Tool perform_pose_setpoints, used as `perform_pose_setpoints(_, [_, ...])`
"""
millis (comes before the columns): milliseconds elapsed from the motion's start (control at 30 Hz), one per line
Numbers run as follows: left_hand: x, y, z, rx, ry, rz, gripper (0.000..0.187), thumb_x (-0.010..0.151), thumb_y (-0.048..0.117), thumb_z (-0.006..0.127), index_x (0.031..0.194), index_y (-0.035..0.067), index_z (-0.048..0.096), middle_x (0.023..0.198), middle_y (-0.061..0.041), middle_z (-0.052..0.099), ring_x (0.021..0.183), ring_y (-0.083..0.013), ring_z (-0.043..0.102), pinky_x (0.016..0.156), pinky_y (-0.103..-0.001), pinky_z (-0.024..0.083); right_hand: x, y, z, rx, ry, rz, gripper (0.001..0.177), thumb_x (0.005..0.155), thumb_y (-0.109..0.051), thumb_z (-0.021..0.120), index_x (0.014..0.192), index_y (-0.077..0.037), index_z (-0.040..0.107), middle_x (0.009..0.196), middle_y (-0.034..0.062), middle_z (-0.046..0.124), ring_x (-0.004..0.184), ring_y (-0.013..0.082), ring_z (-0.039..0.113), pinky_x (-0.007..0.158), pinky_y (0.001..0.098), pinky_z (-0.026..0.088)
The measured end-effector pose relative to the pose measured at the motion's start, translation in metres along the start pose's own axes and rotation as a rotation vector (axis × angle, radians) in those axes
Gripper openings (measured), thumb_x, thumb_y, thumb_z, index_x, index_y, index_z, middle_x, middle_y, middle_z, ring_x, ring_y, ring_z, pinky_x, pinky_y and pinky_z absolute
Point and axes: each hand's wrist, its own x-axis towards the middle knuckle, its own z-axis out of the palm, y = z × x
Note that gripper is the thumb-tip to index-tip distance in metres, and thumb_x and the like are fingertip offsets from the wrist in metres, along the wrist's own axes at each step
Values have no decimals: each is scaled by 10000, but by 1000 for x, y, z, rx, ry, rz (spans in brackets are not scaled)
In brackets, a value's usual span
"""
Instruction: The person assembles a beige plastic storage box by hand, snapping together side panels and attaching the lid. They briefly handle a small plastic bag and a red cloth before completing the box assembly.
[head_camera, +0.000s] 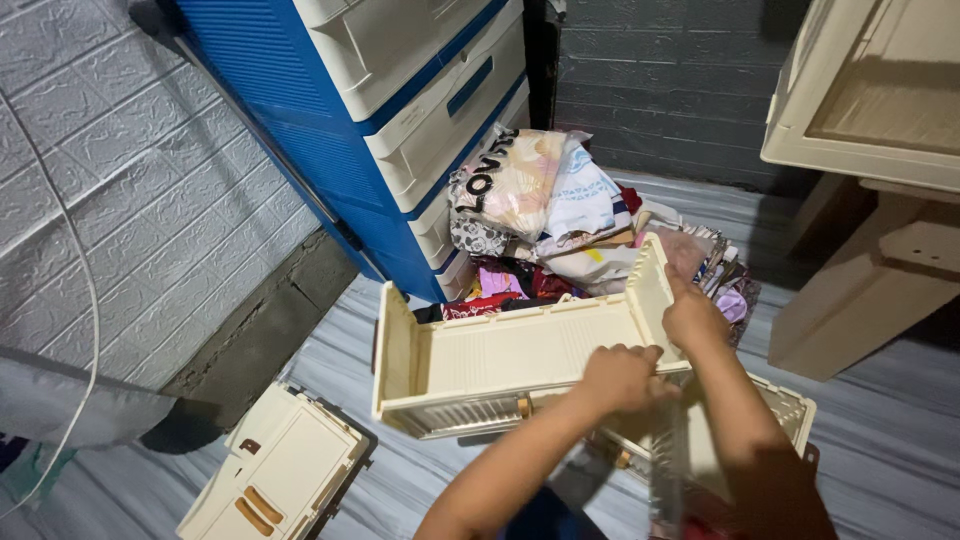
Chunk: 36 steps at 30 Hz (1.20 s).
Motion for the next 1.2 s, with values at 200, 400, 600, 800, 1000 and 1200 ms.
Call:
perform_pose_setpoints(200, [-7, 28, 22, 115, 245, 34, 623, 784, 296, 672, 1332, 16, 574, 1046, -166, 708, 892, -354, 710, 734, -508, 555, -5, -13, -3, 91, -5, -15, 796, 850, -95, 532, 1593, -319, 352, 1471, 167, 555, 1271, 380, 594, 1035, 501, 485])
perform_pose_setpoints(400, [7, -21, 40, 84, 266, 87, 138, 866, 146, 616, 983, 91, 665, 862, -129, 728, 750, -327, 737, 613, -451, 576, 2, -12, 0, 16, -78, -24, 734, 941, -225, 576, 1610, -356, 304, 1424, 142, 602, 1221, 384, 624, 1022, 496, 498])
perform_pose_setpoints(600, [13, -7, 44, 47, 369, 100, 210, 977, 305, 587, 948, 102, 634, 817, -128, 718, 713, -320, 729, 614, -460, 569, 9, -6, 12, -4, -40, -72, 717, 960, -209, 583, 1613, -347, 320, 1374, 169, 630, 1131, 414, 664, 973, 519, 523])
perform_pose_setpoints(800, [24, -8, 30, 7, 182, 131, 326, 990, 417, 546, 1071, 110, 619, 852, -137, 758, 745, -343, 737, 668, -502, 567, 13, 4, 22, 1, -12, -205, 675, 951, -181, 588, 1579, -328, 387, 1366, 179, 627, 1074, 430, 678, 933, 519, 536])
perform_pose_setpoints(1000, [28, -7, 27, -2, 109, 119, 272, 974, 320, 521, 1138, 125, 616, 897, -138, 764, 797, -342, 744, 685, -511, 567, 16, 12, 25, 45, 84, -248, 683, 922, -160, 612, 1563, -292, 416, 1326, 182, 655, 1092, 421, 675, 927, 515, 538])
perform_pose_setpoints(1200, [29, -7, 26, -21, 112, 57, 225, 1001, 296, 507, 1091, 131, 632, 919, -129, 770, 828, -334, 748, 694, -503, 565, 21, 8, 26, -24, 24, -155, 668, 951, -180, 599, 1576, -315, 404, 1316, 162, 664, 1070, 411, 684, 928, 512, 540])
